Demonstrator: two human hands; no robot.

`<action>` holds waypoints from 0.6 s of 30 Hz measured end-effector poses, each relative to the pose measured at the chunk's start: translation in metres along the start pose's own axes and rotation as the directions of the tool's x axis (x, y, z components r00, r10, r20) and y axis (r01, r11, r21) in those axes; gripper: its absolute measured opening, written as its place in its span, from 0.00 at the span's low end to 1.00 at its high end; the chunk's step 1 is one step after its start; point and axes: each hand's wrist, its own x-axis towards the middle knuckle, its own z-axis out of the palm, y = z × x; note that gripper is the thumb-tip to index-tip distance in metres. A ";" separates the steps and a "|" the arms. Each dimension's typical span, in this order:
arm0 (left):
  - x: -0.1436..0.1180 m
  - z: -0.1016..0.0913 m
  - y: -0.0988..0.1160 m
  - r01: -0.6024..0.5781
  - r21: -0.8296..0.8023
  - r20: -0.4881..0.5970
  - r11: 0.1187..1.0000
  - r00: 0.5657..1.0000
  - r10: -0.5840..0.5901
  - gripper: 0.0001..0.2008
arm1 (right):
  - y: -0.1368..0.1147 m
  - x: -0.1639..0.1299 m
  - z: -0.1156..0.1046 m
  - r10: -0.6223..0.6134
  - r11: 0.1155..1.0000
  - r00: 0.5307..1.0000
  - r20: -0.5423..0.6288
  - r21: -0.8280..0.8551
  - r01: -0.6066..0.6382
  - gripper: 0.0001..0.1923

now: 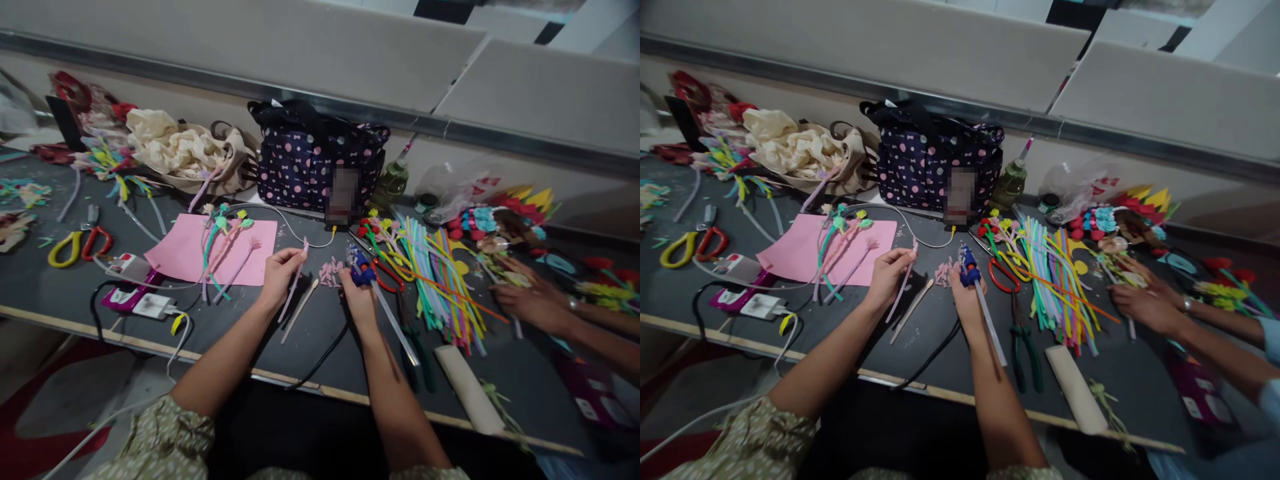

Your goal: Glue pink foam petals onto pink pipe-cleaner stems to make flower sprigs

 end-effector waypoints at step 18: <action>0.007 -0.003 -0.005 0.138 -0.102 0.019 0.985 0.990 -0.137 0.11 | 0.002 0.003 -0.004 -0.035 0.695 0.945 0.324 -0.672 0.256 0.10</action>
